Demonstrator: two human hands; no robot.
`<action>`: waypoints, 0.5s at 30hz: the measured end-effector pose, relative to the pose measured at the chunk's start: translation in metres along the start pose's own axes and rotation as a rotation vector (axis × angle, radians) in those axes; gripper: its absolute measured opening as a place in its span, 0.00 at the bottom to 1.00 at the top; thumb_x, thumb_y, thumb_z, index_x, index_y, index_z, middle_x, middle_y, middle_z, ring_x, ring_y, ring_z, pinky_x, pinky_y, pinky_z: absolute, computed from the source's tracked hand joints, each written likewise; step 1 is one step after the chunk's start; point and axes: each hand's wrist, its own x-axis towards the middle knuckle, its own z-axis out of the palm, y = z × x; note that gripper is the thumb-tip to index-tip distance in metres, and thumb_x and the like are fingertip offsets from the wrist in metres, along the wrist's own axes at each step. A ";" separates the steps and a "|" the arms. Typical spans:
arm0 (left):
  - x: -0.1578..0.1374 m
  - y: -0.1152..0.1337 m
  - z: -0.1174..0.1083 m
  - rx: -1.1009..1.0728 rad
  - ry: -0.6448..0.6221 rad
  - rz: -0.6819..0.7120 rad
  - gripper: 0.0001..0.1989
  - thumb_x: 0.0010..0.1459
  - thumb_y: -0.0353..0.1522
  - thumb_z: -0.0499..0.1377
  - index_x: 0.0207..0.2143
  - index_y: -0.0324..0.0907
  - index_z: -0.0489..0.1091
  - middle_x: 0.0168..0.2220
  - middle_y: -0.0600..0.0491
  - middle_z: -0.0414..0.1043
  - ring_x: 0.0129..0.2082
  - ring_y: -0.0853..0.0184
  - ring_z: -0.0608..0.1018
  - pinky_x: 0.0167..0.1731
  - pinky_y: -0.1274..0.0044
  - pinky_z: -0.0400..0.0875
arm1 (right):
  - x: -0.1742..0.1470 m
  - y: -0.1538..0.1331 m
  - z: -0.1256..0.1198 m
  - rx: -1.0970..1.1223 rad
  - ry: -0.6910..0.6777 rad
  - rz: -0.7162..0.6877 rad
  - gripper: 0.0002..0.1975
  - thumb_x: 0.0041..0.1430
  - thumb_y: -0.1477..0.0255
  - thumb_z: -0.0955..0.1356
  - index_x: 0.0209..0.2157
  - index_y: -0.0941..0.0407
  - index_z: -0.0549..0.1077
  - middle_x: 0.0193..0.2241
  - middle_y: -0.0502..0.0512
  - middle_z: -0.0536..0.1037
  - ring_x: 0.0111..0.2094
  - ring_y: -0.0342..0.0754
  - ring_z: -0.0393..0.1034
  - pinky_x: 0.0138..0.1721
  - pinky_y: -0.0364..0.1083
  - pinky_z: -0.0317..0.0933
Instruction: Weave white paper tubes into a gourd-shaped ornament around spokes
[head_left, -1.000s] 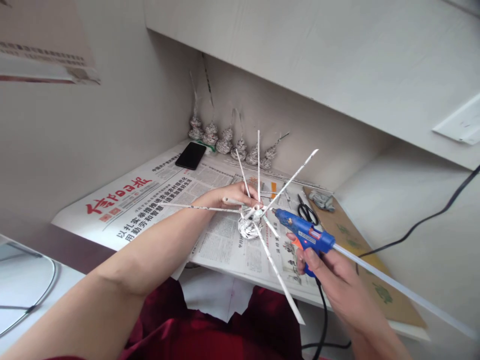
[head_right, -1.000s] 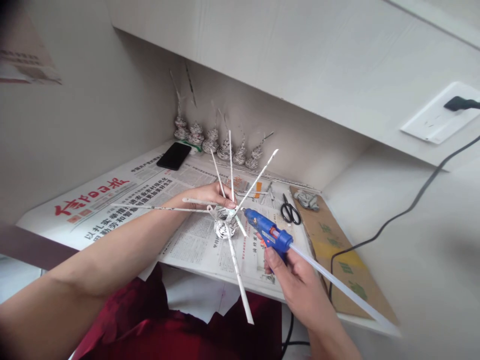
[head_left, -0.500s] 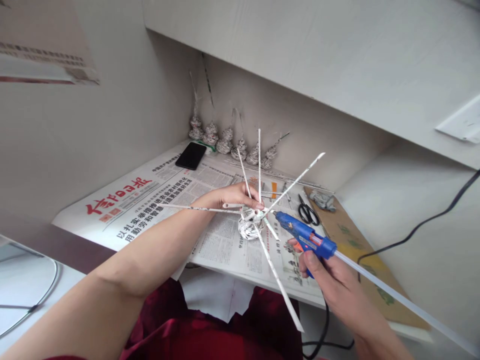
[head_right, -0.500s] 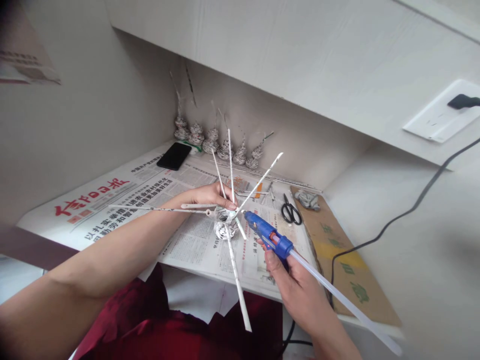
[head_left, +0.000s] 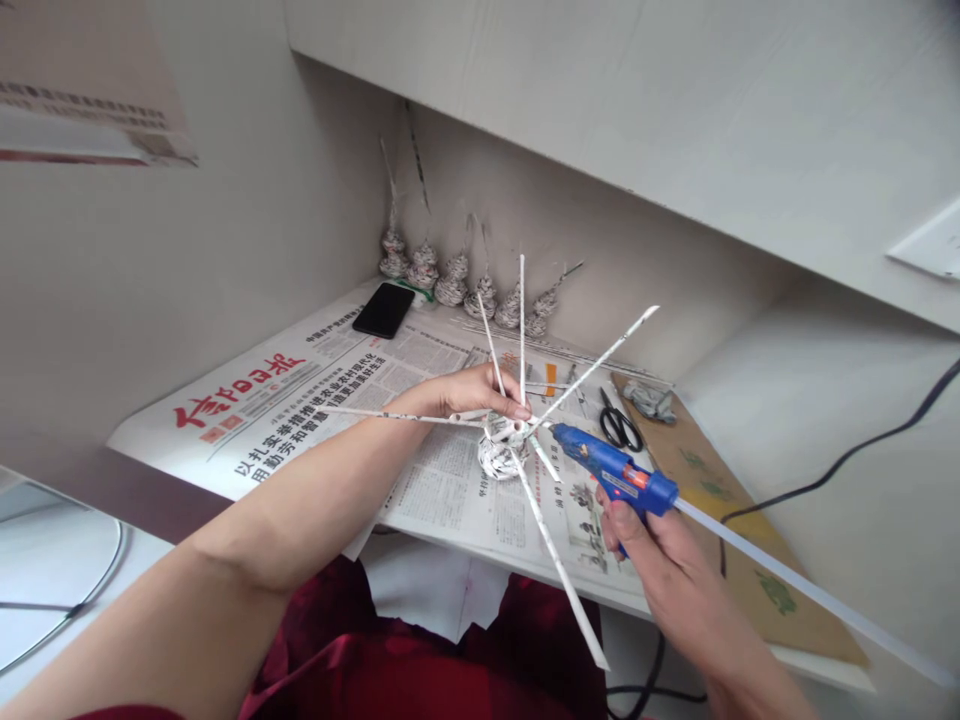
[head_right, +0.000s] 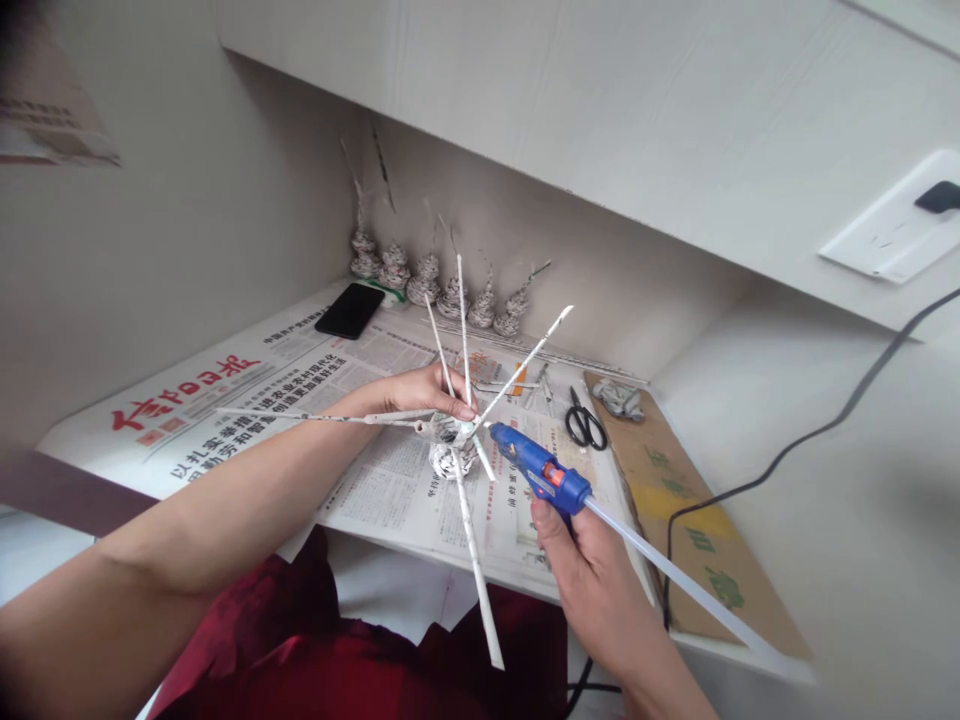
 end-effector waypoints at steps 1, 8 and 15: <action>0.000 0.000 0.000 -0.002 -0.003 0.001 0.09 0.44 0.34 0.69 0.28 0.38 0.78 0.27 0.53 0.76 0.29 0.72 0.75 0.34 0.80 0.68 | 0.000 0.000 0.000 -0.037 -0.020 0.004 0.14 0.64 0.58 0.61 0.34 0.53 0.70 0.27 0.51 0.72 0.31 0.49 0.67 0.34 0.46 0.63; -0.004 0.009 0.002 0.008 -0.008 -0.028 0.08 0.45 0.32 0.68 0.29 0.37 0.78 0.26 0.53 0.76 0.27 0.72 0.75 0.32 0.80 0.68 | -0.003 -0.020 -0.004 -0.328 -0.020 -0.142 0.07 0.63 0.63 0.61 0.36 0.50 0.66 0.35 0.54 0.71 0.35 0.51 0.67 0.37 0.48 0.61; -0.009 0.016 -0.001 -0.032 0.028 -0.038 0.09 0.43 0.31 0.70 0.28 0.35 0.77 0.26 0.53 0.76 0.27 0.72 0.74 0.32 0.80 0.67 | 0.001 -0.009 -0.007 -0.453 0.027 -0.090 0.10 0.61 0.62 0.62 0.41 0.50 0.68 0.37 0.56 0.73 0.35 0.53 0.71 0.36 0.49 0.63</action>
